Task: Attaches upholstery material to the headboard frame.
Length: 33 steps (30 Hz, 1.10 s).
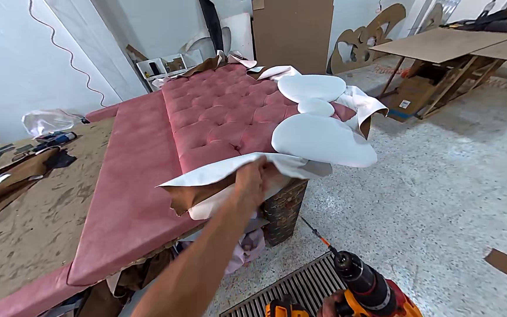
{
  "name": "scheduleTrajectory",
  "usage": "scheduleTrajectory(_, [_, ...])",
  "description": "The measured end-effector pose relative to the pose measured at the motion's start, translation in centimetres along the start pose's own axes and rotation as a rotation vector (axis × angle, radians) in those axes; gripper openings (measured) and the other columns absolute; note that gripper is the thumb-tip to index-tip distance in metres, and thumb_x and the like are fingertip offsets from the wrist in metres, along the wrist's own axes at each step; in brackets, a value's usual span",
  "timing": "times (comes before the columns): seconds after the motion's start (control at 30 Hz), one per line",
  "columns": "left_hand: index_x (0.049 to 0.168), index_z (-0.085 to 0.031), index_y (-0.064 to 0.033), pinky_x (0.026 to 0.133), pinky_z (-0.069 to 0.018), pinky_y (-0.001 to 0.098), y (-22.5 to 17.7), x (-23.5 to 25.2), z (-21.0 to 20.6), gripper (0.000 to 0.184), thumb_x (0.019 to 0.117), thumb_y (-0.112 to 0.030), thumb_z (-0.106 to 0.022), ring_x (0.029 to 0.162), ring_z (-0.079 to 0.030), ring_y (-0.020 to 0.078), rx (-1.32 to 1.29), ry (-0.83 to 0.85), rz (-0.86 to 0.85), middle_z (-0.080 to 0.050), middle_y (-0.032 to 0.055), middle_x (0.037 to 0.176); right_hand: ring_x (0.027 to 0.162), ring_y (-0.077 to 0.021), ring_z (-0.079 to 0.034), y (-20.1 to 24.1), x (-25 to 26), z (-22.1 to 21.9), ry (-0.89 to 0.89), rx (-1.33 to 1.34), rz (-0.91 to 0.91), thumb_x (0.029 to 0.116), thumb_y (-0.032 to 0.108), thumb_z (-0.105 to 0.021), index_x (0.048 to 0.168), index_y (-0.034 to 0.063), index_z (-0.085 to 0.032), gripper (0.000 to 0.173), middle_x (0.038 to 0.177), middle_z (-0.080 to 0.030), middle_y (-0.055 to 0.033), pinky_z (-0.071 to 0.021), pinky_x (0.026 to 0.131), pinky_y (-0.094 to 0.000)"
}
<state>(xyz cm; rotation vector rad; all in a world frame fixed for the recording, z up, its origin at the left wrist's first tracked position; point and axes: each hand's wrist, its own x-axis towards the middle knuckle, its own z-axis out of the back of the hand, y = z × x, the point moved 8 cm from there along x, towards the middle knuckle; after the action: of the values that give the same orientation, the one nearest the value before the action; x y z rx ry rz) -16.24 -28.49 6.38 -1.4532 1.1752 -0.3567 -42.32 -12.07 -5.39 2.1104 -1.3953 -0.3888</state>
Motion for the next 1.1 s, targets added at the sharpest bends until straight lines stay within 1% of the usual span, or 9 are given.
scheduleTrajectory(0.07, [0.093,-0.058,-0.0108,0.045,-0.0407,0.0238,-4.0,4.6,-1.8,0.027,0.1058,-0.034,-0.054,0.048,-0.042,0.0081,0.259,0.021,-0.162,-0.044,-0.0024,0.063,0.078,-0.0110,-0.070,0.1,0.8,1.1,0.126,-0.038,0.073,0.0953,0.023,-0.066,0.123,0.0184,-0.073,0.029,0.092,-0.076,-0.0017,-0.0577,0.074,-0.0306])
scheduleTrajectory(0.17, [0.105,-0.074,-0.0043,0.083,-0.0571,0.0520,-7.8,5.7,-1.6,0.035,0.1022,-0.036,-0.060,0.088,-0.071,0.0266,1.041,0.141,-0.565,-0.073,0.0134,0.093,0.078,-0.0126,-0.071,0.9,2.1,1.5,0.098,-0.046,0.039,0.0948,0.022,-0.067,0.123,0.0187,-0.073,0.029,0.092,-0.076,-0.0026,-0.0587,0.075,-0.0318])
scheduleTrajectory(0.23, [0.108,-0.074,-0.0126,0.076,-0.0589,0.0546,-6.3,2.3,1.0,0.041,0.0932,-0.050,-0.065,0.090,-0.073,0.0279,1.527,0.223,-0.963,-0.074,0.0093,0.096,0.080,-0.0131,-0.071,1.0,2.4,1.9,0.082,-0.040,0.009,0.0957,0.021,-0.066,0.124,0.0189,-0.072,0.029,0.094,-0.076,-0.0032,-0.0589,0.077,-0.0325])
scheduleTrajectory(0.3, [0.115,-0.071,-0.0114,0.073,-0.0590,0.0532,-3.1,-0.6,6.2,0.061,0.0855,-0.065,-0.066,0.090,-0.071,0.0313,1.820,0.305,-1.100,-0.072,0.0116,0.099,0.081,-0.0134,-0.072,0.9,2.6,2.1,0.064,-0.048,-0.027,0.0957,0.021,-0.067,0.126,0.0196,-0.072,0.031,0.095,-0.076,-0.0040,-0.0597,0.078,-0.0322])
scheduleTrajectory(0.37, [0.119,-0.068,-0.0100,0.070,-0.0589,0.0526,-1.6,-0.9,11.3,0.065,0.0820,-0.064,-0.070,0.086,-0.071,0.0337,1.910,0.332,-1.122,-0.070,0.0134,0.095,0.081,-0.0144,-0.072,1.0,2.9,1.8,0.059,-0.084,-0.044,0.0954,0.019,-0.067,0.127,0.0194,-0.072,0.032,0.097,-0.077,-0.0056,-0.0601,0.078,-0.0325])
scheduleTrajectory(0.43, [0.124,-0.068,-0.0086,0.074,-0.0584,0.0517,-1.5,0.0,14.4,0.067,0.0856,-0.064,-0.067,0.086,-0.070,0.0336,1.932,0.326,-1.146,-0.069,0.0141,0.093,0.082,-0.0137,-0.072,0.9,3.3,0.7,0.071,-0.155,-0.069,0.0962,0.019,-0.068,0.129,0.0201,-0.071,0.033,0.098,-0.077,-0.0052,-0.0599,0.079,-0.0320])
scheduleTrajectory(0.53, [0.103,-0.073,-0.0059,0.072,-0.0592,0.0477,-2.6,1.3,14.5,0.050,0.0880,-0.053,-0.067,0.085,-0.070,0.0303,1.776,0.501,-1.323,-0.069,0.0118,0.089,0.082,-0.0123,-0.072,-0.4,3.4,-1.5,0.076,-0.273,-0.090,0.0964,0.017,-0.066,0.129,0.0215,-0.071,0.034,0.099,-0.077,-0.0039,-0.0598,0.079,-0.0312])
scheduleTrajectory(0.7, [0.082,-0.075,-0.0080,0.071,-0.0564,0.0442,-4.1,4.1,14.0,0.034,0.0857,-0.042,-0.073,0.080,-0.067,0.0218,1.466,0.760,-1.149,-0.068,0.0069,0.084,0.084,-0.0123,-0.074,-3.0,2.8,-5.5,0.034,-0.442,-0.114,0.0953,0.014,-0.068,0.126,0.0235,-0.073,0.032,0.103,-0.077,-0.0028,-0.0615,0.081,-0.0306])
scheduleTrajectory(1.1, [0.079,-0.078,-0.0157,0.059,-0.0500,0.0365,-3.7,6.1,15.8,0.027,0.0841,-0.041,-0.070,0.067,-0.061,0.0105,1.008,0.627,-1.279,-0.064,-0.0027,0.073,0.070,-0.0068,-0.070,-4.1,2.5,-10.7,-0.214,-1.006,-0.059,0.0903,0.010,-0.071,0.099,0.0201,-0.075,0.015,0.079,-0.074,0.0048,-0.0600,0.071,-0.0273])
